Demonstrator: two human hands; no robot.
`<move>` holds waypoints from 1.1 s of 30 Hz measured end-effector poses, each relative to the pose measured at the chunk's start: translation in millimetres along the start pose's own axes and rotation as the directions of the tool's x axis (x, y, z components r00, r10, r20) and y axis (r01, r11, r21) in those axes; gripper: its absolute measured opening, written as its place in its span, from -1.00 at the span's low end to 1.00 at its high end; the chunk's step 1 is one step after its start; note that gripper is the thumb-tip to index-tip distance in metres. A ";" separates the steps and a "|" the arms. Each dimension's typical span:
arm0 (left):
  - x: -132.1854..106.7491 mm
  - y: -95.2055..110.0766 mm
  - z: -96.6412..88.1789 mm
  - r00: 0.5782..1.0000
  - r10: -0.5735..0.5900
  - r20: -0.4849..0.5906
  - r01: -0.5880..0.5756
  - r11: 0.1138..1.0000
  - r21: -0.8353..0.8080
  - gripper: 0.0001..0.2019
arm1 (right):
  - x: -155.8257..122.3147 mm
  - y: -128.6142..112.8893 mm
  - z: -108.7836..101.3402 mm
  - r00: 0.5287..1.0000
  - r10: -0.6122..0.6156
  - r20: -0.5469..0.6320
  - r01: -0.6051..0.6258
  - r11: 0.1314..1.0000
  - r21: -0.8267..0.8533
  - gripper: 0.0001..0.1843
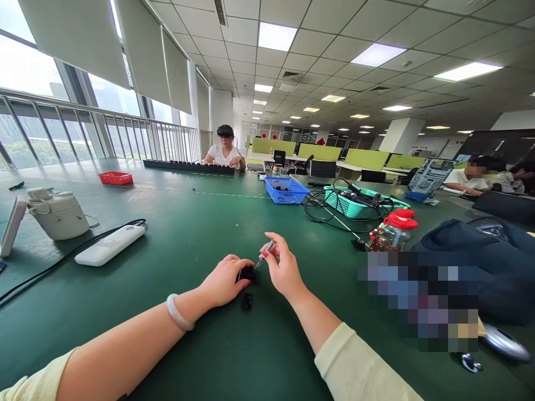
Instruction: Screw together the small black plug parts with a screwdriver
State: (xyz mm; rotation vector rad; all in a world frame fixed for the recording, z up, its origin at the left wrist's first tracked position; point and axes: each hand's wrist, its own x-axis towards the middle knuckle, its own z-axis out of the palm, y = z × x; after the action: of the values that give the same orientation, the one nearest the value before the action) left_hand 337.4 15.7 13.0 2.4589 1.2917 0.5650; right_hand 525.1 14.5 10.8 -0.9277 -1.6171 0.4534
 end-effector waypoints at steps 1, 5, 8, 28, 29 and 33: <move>0.2 -0.1 0.0 1.000 -0.005 -0.003 0.005 1.000 0.003 -0.59 | -0.2 -0.5 -0.5 1.000 -0.005 -0.025 0.004 1.000 -0.013 -0.60; 0.8 -0.1 0.0 1.000 -0.011 -0.002 0.011 1.000 0.016 -0.59 | 0.1 -0.9 -1.6 0.997 -0.026 -0.067 0.023 0.999 -0.039 -0.61; 1.3 -0.1 0.1 1.000 -0.016 0.003 0.015 1.000 0.020 -0.59 | 0.4 -0.4 -1.1 0.997 -0.053 -0.058 0.050 0.997 -0.058 -0.61; 3.7 1.6 -1.3 0.999 -0.045 0.014 0.045 0.999 0.031 -0.57 | 0.1 -6.8 -6.6 0.981 -0.102 -0.163 0.090 0.993 -0.080 -0.64; 3.6 1.6 -1.2 0.999 -0.047 0.013 0.046 0.998 0.031 -0.57 | 0.1 -6.8 -6.6 0.982 -0.103 -0.158 0.091 0.992 -0.083 -0.64; 3.5 1.1 -0.7 0.999 -0.050 0.006 0.050 0.998 0.029 -0.58 | 0.3 -6.7 -6.5 0.981 -0.120 -0.153 0.107 0.990 -0.087 -0.65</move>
State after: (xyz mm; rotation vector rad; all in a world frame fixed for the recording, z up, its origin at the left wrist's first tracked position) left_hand 339.6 18.1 14.8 2.4413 1.3640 0.5292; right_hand 529.0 9.4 17.6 -0.9016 -1.5418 0.2323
